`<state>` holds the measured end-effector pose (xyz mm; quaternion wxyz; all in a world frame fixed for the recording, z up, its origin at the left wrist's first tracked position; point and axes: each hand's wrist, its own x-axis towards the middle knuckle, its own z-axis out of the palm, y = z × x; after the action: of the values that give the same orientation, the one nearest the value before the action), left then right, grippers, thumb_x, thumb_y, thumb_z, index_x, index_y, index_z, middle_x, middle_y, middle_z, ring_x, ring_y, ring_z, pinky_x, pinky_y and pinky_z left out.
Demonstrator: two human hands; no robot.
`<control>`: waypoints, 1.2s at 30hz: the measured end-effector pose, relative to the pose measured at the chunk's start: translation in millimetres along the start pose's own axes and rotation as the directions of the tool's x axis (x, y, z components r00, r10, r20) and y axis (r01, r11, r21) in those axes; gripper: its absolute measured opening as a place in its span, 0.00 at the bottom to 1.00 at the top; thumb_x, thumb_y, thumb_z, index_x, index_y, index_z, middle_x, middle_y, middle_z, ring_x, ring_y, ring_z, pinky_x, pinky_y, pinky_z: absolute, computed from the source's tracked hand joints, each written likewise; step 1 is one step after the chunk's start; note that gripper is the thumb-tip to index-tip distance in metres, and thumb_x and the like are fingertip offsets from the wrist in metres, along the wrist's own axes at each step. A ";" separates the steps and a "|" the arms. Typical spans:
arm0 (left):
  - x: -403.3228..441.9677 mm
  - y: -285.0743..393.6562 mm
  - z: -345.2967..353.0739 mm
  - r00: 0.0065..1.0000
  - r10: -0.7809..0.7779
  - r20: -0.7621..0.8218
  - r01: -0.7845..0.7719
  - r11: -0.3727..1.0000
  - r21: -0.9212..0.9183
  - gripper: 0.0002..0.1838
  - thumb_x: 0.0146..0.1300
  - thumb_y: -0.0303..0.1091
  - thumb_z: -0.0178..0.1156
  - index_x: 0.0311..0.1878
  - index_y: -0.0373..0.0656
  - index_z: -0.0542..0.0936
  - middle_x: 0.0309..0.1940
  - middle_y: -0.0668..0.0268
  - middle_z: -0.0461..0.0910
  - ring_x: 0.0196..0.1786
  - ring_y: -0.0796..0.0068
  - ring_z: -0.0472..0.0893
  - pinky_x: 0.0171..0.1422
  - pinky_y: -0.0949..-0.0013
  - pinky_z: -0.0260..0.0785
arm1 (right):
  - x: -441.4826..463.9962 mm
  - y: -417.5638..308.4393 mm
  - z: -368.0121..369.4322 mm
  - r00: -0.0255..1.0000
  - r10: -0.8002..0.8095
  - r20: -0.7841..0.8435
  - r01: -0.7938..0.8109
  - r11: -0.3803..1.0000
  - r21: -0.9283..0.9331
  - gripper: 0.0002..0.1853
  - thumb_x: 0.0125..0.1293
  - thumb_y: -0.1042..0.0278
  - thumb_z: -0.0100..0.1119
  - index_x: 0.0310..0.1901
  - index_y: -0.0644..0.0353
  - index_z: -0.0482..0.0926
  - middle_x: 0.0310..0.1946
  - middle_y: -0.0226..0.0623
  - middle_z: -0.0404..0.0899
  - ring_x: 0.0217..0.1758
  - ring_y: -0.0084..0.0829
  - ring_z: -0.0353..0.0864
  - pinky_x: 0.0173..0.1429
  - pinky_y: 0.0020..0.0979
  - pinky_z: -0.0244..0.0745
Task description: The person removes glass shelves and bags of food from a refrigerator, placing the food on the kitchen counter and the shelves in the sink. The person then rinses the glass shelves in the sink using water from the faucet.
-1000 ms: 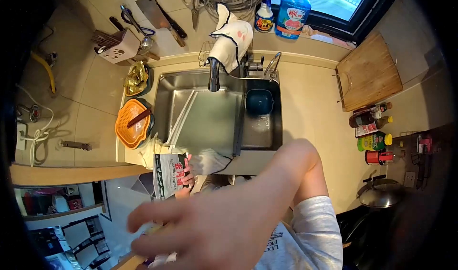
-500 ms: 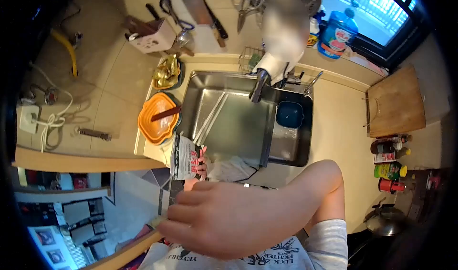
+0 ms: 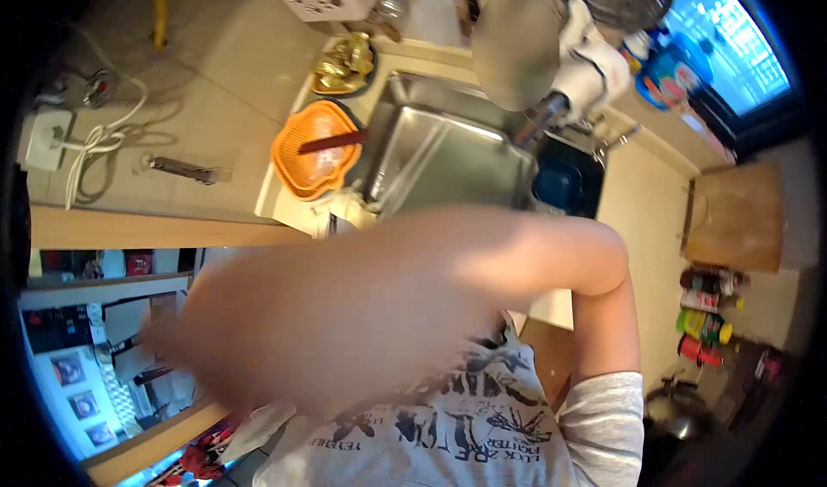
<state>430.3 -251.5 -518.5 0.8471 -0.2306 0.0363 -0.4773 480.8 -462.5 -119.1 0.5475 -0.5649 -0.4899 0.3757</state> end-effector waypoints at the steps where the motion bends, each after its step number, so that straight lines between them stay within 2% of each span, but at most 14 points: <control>1: -1.4 -9.8 11.4 0.978 0.186 -0.098 -0.180 0.981 0.071 0.27 0.59 0.44 0.45 0.60 0.43 0.57 0.33 0.68 0.65 0.30 0.78 0.68 0.38 0.71 0.64 | 10.6 18.6 -19.0 0.997 -0.015 -0.074 0.027 0.984 0.174 0.21 0.58 0.52 0.47 0.38 0.66 0.70 0.32 0.37 0.74 0.42 0.28 0.71 0.41 0.31 0.68; 4: -18.5 -15.5 18.4 0.897 0.419 -0.142 -0.402 0.906 0.136 0.27 0.59 0.44 0.45 0.59 0.43 0.58 0.33 0.68 0.65 0.30 0.78 0.69 0.38 0.72 0.64 | 66.1 130.9 -46.7 0.936 0.281 -0.212 -0.135 0.842 0.522 0.22 0.65 0.55 0.33 0.50 0.65 0.65 0.47 0.41 0.68 0.48 0.32 0.70 0.54 0.30 0.65; 5: -25.4 -15.0 18.1 0.883 0.449 -0.136 -0.437 0.892 0.113 0.25 0.59 0.45 0.44 0.58 0.44 0.60 0.32 0.69 0.66 0.31 0.78 0.69 0.39 0.71 0.65 | 85.9 203.9 -56.7 0.919 0.271 -0.287 0.025 0.686 0.727 0.23 0.63 0.55 0.37 0.51 0.67 0.63 0.48 0.45 0.67 0.51 0.36 0.69 0.57 0.31 0.64; 6: -33.5 -14.2 16.9 0.879 0.461 -0.119 -0.448 0.886 0.121 0.25 0.59 0.45 0.44 0.58 0.44 0.60 0.32 0.69 0.66 0.31 0.78 0.69 0.39 0.71 0.65 | 103.3 240.6 -68.2 0.781 0.534 -0.324 0.068 0.444 0.894 0.20 0.61 0.59 0.43 0.48 0.68 0.64 0.46 0.47 0.67 0.52 0.39 0.68 0.57 0.34 0.64; 10: -67.1 -12.9 10.6 0.803 0.591 -0.075 -0.583 0.805 0.112 0.27 0.58 0.45 0.46 0.59 0.44 0.59 0.33 0.69 0.66 0.31 0.78 0.69 0.39 0.72 0.64 | 140.2 400.0 -109.7 0.516 0.639 -0.570 0.536 0.279 0.797 0.13 0.59 0.68 0.49 0.42 0.66 0.65 0.35 0.43 0.70 0.39 0.32 0.74 0.37 0.21 0.75; 14: -93.1 -18.6 10.9 0.688 0.717 -0.112 -0.716 0.696 0.051 0.27 0.58 0.45 0.47 0.59 0.44 0.59 0.33 0.69 0.66 0.32 0.77 0.68 0.38 0.71 0.64 | 141.4 422.4 -127.5 0.379 0.834 -0.400 0.756 -0.030 0.654 0.13 0.61 0.59 0.48 0.36 0.62 0.64 0.23 0.36 0.66 0.15 0.21 0.64 0.13 0.13 0.59; 22: -106.6 -8.6 9.4 0.644 0.754 -0.131 -0.748 0.656 0.102 0.25 0.59 0.42 0.47 0.59 0.45 0.60 0.33 0.70 0.66 0.31 0.77 0.70 0.39 0.69 0.64 | 157.3 416.6 -151.3 0.041 0.945 -0.325 0.777 0.174 0.605 0.15 0.59 0.55 0.50 0.30 0.57 0.63 0.15 0.31 0.63 0.12 0.20 0.62 0.11 0.16 0.53; 24: -101.3 -6.7 16.0 0.682 0.726 -0.090 -0.725 0.687 0.054 0.27 0.57 0.45 0.48 0.58 0.44 0.60 0.33 0.69 0.66 0.31 0.77 0.68 0.41 0.69 0.64 | 162.4 415.8 -151.6 -0.152 0.906 -0.395 0.684 0.385 0.620 0.13 0.60 0.57 0.48 0.27 0.57 0.63 0.13 0.30 0.62 0.12 0.21 0.62 0.11 0.20 0.53; 26: -96.3 -5.5 21.4 0.692 0.720 -0.040 -0.720 0.693 0.031 0.28 0.57 0.44 0.48 0.59 0.44 0.58 0.33 0.69 0.66 0.31 0.77 0.68 0.42 0.69 0.64 | 164.9 407.3 -147.0 -0.194 0.860 -0.473 0.605 0.484 0.632 0.13 0.60 0.60 0.47 0.25 0.59 0.66 0.13 0.32 0.63 0.13 0.23 0.64 0.16 0.24 0.58; 29: -94.6 -2.2 16.9 0.705 0.706 -0.073 -0.705 0.708 0.035 0.27 0.59 0.43 0.46 0.61 0.47 0.57 0.33 0.70 0.67 0.31 0.77 0.68 0.40 0.70 0.63 | 167.5 373.6 -133.9 -0.212 0.464 -0.860 -0.214 0.837 0.504 0.11 0.58 0.65 0.48 0.26 0.64 0.72 0.19 0.35 0.72 0.23 0.29 0.71 0.30 0.28 0.66; 30: -94.3 -0.8 15.8 0.725 0.685 -0.069 -0.684 0.728 0.038 0.27 0.59 0.43 0.46 0.61 0.47 0.57 0.33 0.70 0.67 0.31 0.77 0.68 0.40 0.70 0.63 | 168.3 369.2 -134.0 -0.234 0.447 -0.863 -0.207 0.845 0.494 0.11 0.58 0.65 0.48 0.26 0.64 0.72 0.19 0.35 0.72 0.23 0.29 0.71 0.30 0.28 0.66; 32: -93.9 1.0 15.4 0.732 0.679 -0.060 -0.671 0.733 0.109 0.26 0.60 0.46 0.44 0.60 0.45 0.59 0.34 0.71 0.68 0.32 0.78 0.70 0.40 0.69 0.64 | 162.7 354.9 -141.1 0.066 0.150 -0.986 0.263 0.951 0.163 0.11 0.59 0.66 0.47 0.25 0.64 0.72 0.10 0.28 0.66 0.14 0.25 0.67 0.21 0.30 0.63; 35: -99.6 3.2 9.7 0.739 0.672 -0.055 -0.667 0.741 0.078 0.24 0.61 0.46 0.42 0.59 0.46 0.61 0.34 0.71 0.68 0.32 0.78 0.70 0.39 0.71 0.64 | 139.8 298.1 -176.0 0.014 -0.330 -0.944 0.215 0.923 -0.320 0.10 0.63 0.69 0.42 0.28 0.62 0.72 0.26 0.30 0.72 0.32 0.23 0.70 0.40 0.25 0.66; 36: -101.9 4.4 7.1 0.728 0.682 -0.068 -0.676 0.731 0.092 0.24 0.61 0.45 0.43 0.58 0.46 0.62 0.34 0.71 0.68 0.33 0.79 0.70 0.38 0.72 0.63 | 125.5 269.6 -190.2 0.005 -0.425 -0.905 -0.013 0.905 -0.425 0.10 0.64 0.66 0.42 0.29 0.60 0.71 0.25 0.29 0.71 0.27 0.20 0.68 0.34 0.22 0.66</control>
<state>380.6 -162.9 -530.3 0.9667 -0.1522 0.1447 -0.1464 731.6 -367.6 -348.5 0.6823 -0.6631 -0.1051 -0.2893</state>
